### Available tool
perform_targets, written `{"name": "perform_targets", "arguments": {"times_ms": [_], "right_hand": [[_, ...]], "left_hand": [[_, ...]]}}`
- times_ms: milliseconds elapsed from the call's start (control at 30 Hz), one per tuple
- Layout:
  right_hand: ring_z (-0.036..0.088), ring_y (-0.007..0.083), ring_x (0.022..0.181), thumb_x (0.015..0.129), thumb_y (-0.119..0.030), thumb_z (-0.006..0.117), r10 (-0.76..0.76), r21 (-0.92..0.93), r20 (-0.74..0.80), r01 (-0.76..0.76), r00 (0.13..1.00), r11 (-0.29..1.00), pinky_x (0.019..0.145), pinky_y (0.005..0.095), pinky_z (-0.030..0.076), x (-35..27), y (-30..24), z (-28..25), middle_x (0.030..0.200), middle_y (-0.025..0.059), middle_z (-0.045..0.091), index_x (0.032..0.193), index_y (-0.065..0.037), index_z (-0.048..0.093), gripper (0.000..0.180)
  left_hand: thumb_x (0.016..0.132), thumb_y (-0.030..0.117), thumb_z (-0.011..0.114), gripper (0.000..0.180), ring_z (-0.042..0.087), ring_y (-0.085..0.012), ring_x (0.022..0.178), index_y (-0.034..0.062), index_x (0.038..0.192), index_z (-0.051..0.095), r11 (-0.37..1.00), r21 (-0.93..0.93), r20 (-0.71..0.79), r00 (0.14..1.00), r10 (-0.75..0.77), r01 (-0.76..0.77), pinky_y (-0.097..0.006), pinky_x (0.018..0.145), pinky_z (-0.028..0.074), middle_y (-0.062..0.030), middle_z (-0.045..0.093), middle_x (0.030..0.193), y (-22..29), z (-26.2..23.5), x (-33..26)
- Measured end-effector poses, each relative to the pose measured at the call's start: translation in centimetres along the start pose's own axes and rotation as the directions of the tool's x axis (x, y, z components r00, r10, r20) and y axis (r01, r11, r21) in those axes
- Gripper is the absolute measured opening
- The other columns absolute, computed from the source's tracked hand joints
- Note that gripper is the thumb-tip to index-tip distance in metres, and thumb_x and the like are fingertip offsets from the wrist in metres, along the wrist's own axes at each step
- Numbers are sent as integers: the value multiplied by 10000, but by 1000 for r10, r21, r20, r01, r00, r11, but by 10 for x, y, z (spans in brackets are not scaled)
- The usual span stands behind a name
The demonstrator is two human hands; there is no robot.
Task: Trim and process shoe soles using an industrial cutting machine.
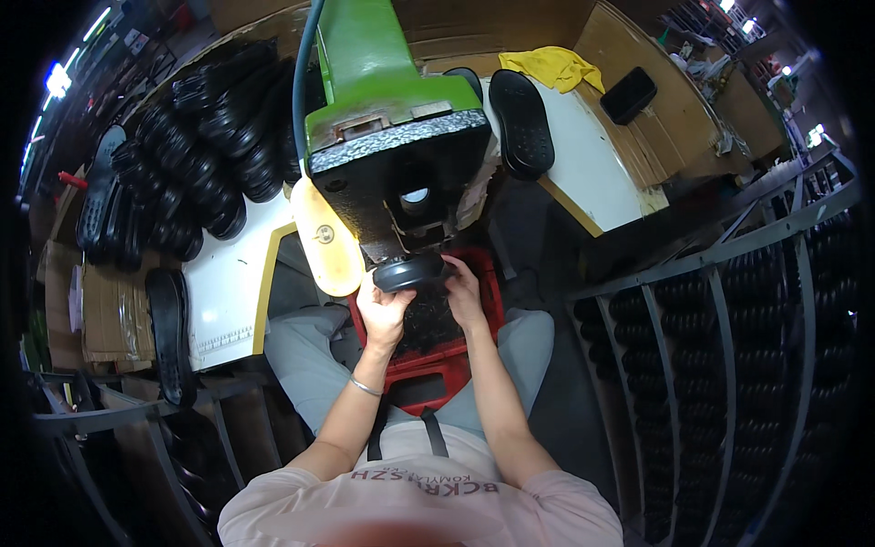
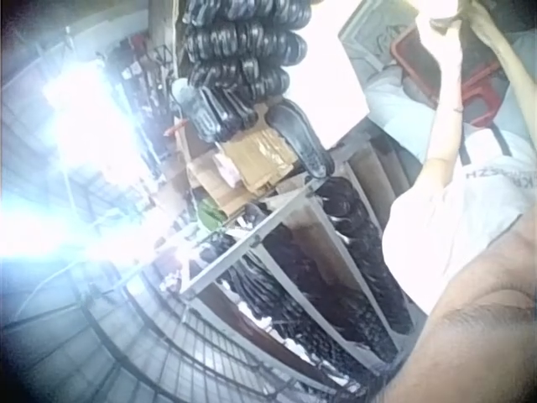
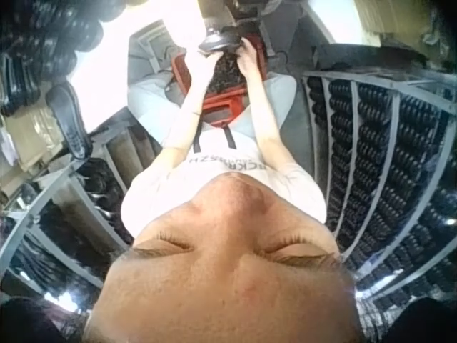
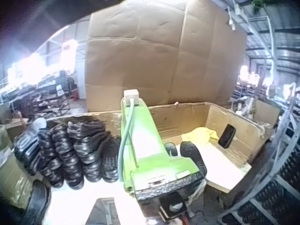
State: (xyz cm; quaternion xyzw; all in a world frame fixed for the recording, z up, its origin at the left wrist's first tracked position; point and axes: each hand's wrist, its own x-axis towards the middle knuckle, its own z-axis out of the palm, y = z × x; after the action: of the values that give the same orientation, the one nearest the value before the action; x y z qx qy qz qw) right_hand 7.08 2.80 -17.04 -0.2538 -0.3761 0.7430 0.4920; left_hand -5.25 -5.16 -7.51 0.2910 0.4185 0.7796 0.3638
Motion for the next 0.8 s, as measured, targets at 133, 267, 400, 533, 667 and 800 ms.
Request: {"name": "perform_targets", "arguments": {"times_ms": [133, 267, 400, 533, 667, 800], "right_hand": [[556, 138, 911, 819, -77, 712, -61, 89, -278, 89, 959, 992, 857, 281, 455, 0, -10, -53, 974, 18, 578, 1101, -47, 547, 329], [533, 127, 907, 734, -42, 794, -479, -482, -330, 291, 813, 827, 836, 256, 433, -2, -95, -34, 963, 27, 572, 1038, -35, 584, 369], [537, 166, 936, 719, -92, 826, -691, -832, -100, 320, 716, 453, 868, 287, 422, -9, -174, 9, 964, 49, 569, 1010, -12, 585, 386], [530, 205, 930, 669, -82, 838, -660, -847, 18, 362, 751, 389, 862, 311, 427, -13, -191, 55, 960, 62, 529, 990, -29, 573, 419], [526, 197, 883, 628, -64, 856, -602, -758, 125, 467, 789, 455, 798, 305, 448, -13, -167, 85, 964, 76, 503, 1003, -27, 546, 488], [516, 155, 874, 604, -106, 898, -577, -623, 202, 558, 791, 548, 771, 269, 462, -13, -129, 99, 998, 68, 482, 1042, -27, 528, 579]], "left_hand": [[732, -1, 799, 460, 603, -167, 979, 5, 1108, 534, 1000, -4, 55, 998, -20, 20, -309, 897, 485, -77, 623, 1052, -17, 4, -1], [699, 73, 848, 522, 601, -155, 959, 4, 1115, 539, 993, 112, 87, 996, 21, -31, -291, 874, 493, -66, 620, 1050, -7, -6, 0], [672, 89, 867, 653, 627, -157, 964, -11, 1213, 515, 997, -54, 69, 996, 50, -46, -305, 849, 516, -85, 628, 1102, 13, -13, 6], [645, 127, 883, 563, 607, -166, 938, 13, 1070, 532, 973, -228, -29, 999, 42, -47, -292, 868, 491, -61, 606, 1007, 41, -23, 5], [742, 413, 782, 552, 554, -207, 1043, 69, 1088, 525, 913, -408, 74, 997, 18, 13, -424, 900, 471, -74, 561, 1082, 79, -52, 3], [892, 599, 496, 495, 534, -233, 1009, 115, 967, 568, 772, -636, -132, 983, -132, 18, -579, 1050, 313, -16, 548, 938, 98, -77, 1]]}}
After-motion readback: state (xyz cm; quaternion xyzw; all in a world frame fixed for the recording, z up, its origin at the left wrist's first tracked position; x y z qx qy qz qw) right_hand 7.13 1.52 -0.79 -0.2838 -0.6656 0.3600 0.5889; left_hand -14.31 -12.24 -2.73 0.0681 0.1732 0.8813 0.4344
